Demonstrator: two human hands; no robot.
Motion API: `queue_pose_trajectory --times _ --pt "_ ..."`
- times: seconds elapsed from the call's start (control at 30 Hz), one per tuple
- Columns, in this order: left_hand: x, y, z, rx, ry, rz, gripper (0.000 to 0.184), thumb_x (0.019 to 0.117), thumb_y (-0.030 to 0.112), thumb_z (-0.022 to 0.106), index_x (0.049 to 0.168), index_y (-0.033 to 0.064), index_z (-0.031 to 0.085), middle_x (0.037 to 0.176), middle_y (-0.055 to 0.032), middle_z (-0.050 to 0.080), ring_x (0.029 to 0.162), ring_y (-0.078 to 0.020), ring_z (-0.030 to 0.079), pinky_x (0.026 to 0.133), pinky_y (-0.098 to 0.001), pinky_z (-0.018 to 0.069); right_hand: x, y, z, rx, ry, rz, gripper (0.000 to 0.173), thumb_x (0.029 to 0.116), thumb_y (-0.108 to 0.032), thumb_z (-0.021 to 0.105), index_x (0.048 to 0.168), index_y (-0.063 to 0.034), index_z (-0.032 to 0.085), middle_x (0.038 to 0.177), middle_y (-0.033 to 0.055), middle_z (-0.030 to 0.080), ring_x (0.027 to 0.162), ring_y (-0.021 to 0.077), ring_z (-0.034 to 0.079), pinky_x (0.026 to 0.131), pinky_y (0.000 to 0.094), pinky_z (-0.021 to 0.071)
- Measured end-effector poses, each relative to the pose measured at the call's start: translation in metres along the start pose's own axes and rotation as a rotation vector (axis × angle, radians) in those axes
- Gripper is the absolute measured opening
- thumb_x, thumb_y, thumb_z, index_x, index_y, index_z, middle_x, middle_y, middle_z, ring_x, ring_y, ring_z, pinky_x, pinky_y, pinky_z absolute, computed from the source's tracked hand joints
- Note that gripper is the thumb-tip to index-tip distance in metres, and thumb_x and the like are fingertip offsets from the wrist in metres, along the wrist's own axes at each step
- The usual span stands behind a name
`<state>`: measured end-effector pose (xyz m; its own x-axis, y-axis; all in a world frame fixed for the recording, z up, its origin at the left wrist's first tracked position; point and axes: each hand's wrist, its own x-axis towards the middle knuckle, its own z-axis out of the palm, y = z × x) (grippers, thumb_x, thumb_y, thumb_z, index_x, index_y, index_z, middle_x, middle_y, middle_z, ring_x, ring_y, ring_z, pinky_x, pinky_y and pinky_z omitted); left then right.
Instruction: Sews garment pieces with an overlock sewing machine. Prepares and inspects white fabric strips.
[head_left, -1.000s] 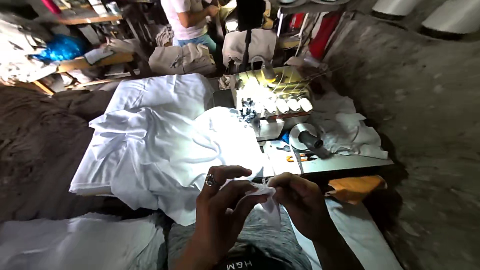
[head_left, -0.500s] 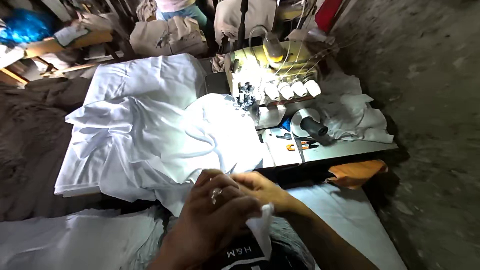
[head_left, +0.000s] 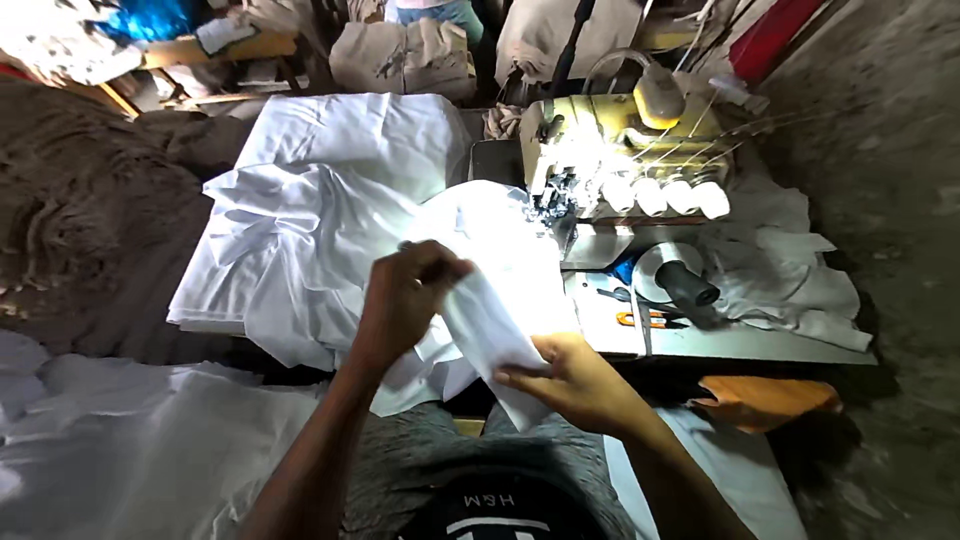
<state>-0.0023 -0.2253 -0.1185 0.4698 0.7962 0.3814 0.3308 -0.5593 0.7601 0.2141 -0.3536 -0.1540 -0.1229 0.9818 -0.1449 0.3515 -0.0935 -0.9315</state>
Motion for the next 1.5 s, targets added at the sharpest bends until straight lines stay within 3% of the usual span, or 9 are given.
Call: queue_pose_trajectory --times 0.23,0.53,0.63,0.73,0.8,0.9,1.03,1.23,1.5 --pt "0.007 -0.100 0.007 0.316 0.166 -0.106 0.021 0.1057 0.021 0.058 0.107 0.0033 0.068 0.084 -0.0098 0.068 0.068 -0.0190 0.064 0.066 -0.0388 0.0551 -0.003 0.026 0.035 0.316 0.175 0.088 0.021 0.1016 -0.017 0.064 0.090 -0.0031 0.074 0.074 0.0049 0.075 0.061 0.0132 0.073 0.061 0.0278 0.0639" --pt "0.013 -0.129 0.011 0.390 0.202 -0.213 0.029 0.1083 0.026 0.052 0.112 0.0015 0.067 0.089 -0.0173 0.071 0.077 -0.0328 0.070 0.071 -0.0542 0.0553 -0.095 0.042 0.026 0.035 0.306 0.083 0.028 0.1031 -0.019 0.058 0.080 -0.0068 0.070 0.063 -0.0058 0.065 0.045 -0.0020 0.054 0.042 0.0178 0.0481" --pt "0.002 -0.077 0.008 0.207 0.048 -0.053 0.020 0.1047 0.017 0.058 0.106 0.0008 0.068 0.086 -0.0099 0.069 0.071 -0.0170 0.065 0.067 -0.0377 0.0564 -0.068 0.065 0.028 -0.293 0.358 -0.164 0.022 0.0991 -0.030 0.061 0.091 -0.0158 0.077 0.078 -0.0061 0.073 0.069 0.0030 0.068 0.062 0.0255 0.0589" --pt "-0.015 -0.004 0.015 -0.071 -0.352 0.332 0.021 0.1020 0.025 0.063 0.097 0.0074 0.074 0.083 0.0012 0.072 0.075 0.0007 0.064 0.072 -0.0173 0.0540 -0.051 0.039 0.008 -0.381 0.319 -0.280 0.055 0.0935 -0.049 0.071 0.133 -0.0102 0.070 0.127 0.0046 0.071 0.120 0.0149 0.065 0.103 0.0366 0.0542" --pt "-0.016 0.024 0.022 -0.187 -0.441 0.434 0.023 0.1017 0.030 0.065 0.098 0.0093 0.075 0.080 0.0015 0.070 0.072 -0.0004 0.060 0.070 -0.0179 0.0484 -0.039 0.009 -0.003 -0.162 0.241 -0.397 0.045 0.0898 -0.034 0.080 0.123 -0.0040 0.072 0.117 0.0037 0.074 0.111 0.0065 0.068 0.098 0.0261 0.0566" --pt "-0.025 0.027 0.033 -0.587 -0.225 0.237 0.020 0.0998 0.030 0.067 0.101 0.0106 0.073 0.083 0.0069 0.070 0.077 0.0055 0.062 0.073 -0.0122 0.0525 -0.024 -0.017 -0.001 0.257 0.081 -0.445 0.009 0.0920 -0.008 0.076 0.095 0.0003 0.074 0.088 0.0003 0.075 0.080 0.0012 0.070 0.075 0.0192 0.0606" --pt "-0.073 0.016 0.059 -1.231 -0.094 -0.398 0.074 0.0844 0.084 0.045 0.114 0.0218 0.072 0.100 0.0035 0.073 0.093 -0.0079 0.070 0.081 -0.0287 0.0586 -0.025 -0.020 0.019 0.665 0.251 -0.320 0.015 0.0832 0.006 0.077 0.097 -0.0018 0.077 0.090 0.0028 0.078 0.081 0.0065 0.074 0.077 0.0245 0.0635" --pt "-0.094 0.045 0.048 -0.797 -0.072 -0.231 0.020 0.0855 0.014 0.082 0.102 0.0101 0.071 0.095 0.0030 0.074 0.084 -0.0041 0.071 0.076 -0.0219 0.0614 -0.029 -0.011 0.035 0.819 0.428 -0.294 0.022 0.0735 -0.009 0.090 0.090 -0.0112 0.076 0.084 -0.0014 0.076 0.076 0.0038 0.072 0.071 0.0221 0.0626" --pt "-0.088 0.042 0.035 -0.453 0.039 -0.170 0.011 0.0974 0.020 0.068 0.103 0.0120 0.073 0.090 0.0109 0.074 0.080 0.0036 0.069 0.073 -0.0154 0.0598 -0.025 -0.008 0.026 0.471 0.536 -0.444 0.025 0.0767 -0.017 0.089 0.090 -0.0139 0.069 0.084 -0.0074 0.069 0.075 -0.0041 0.064 0.066 0.0122 0.0550"
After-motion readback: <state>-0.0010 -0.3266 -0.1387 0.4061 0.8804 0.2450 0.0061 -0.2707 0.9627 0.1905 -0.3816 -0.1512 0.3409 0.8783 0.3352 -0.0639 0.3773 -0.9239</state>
